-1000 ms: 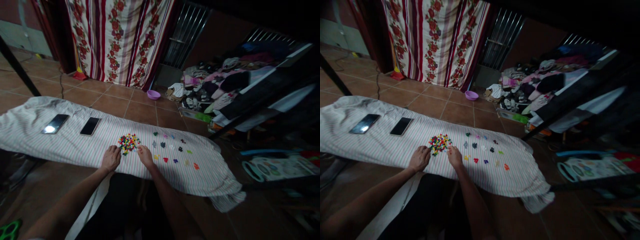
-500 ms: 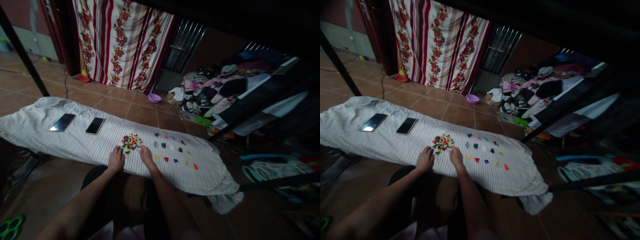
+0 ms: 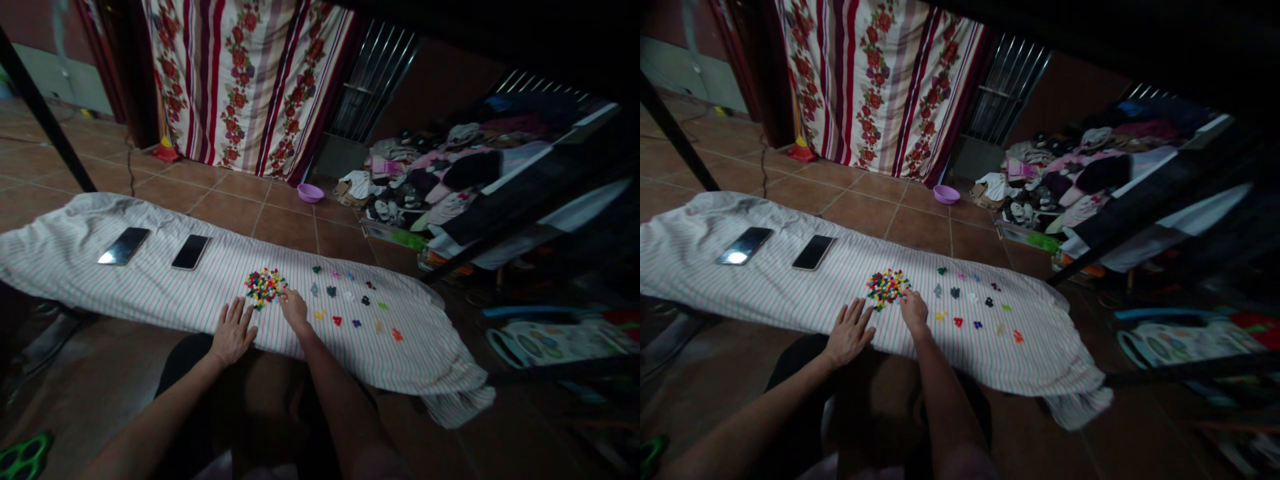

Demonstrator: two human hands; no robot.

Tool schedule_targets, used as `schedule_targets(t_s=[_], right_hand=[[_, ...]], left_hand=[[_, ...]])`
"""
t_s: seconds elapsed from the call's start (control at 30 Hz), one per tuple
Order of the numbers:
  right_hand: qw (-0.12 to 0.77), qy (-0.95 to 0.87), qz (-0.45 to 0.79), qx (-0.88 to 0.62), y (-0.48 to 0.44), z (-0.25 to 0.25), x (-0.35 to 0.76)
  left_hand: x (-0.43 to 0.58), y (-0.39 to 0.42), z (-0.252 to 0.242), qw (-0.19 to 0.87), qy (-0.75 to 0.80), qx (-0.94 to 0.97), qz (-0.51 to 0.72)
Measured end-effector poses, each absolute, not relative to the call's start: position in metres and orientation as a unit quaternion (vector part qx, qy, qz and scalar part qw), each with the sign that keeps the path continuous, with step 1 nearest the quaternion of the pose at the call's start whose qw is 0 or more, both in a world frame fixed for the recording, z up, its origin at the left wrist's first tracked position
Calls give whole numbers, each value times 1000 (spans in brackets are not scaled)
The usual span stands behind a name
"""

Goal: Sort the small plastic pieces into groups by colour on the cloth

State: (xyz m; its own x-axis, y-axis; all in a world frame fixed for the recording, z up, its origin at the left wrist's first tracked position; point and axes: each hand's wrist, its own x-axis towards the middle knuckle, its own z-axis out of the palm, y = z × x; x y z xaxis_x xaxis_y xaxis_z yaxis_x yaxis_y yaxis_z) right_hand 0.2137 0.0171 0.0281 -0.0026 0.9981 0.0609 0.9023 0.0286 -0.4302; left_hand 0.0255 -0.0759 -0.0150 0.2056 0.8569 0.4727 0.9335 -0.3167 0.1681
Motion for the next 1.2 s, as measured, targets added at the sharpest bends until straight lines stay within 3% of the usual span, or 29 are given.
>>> schedule_targets(t_s=[0.17,0.57,0.87,1.2], right_hand=[[185,-690,135,-687,18,26,215],[242,-680,145,-676,14,17,222],[282,-646,233,-670,26,16,231],[327,-626,154,-691,68,29,281]], left_hand=[[28,-80,-7,102,-557,-778,-271],[34,-73,1,39,-493,-819,-290],[35,-67,-5,72,-495,-813,-299],[38,-68,-5,73,-502,-806,-304]])
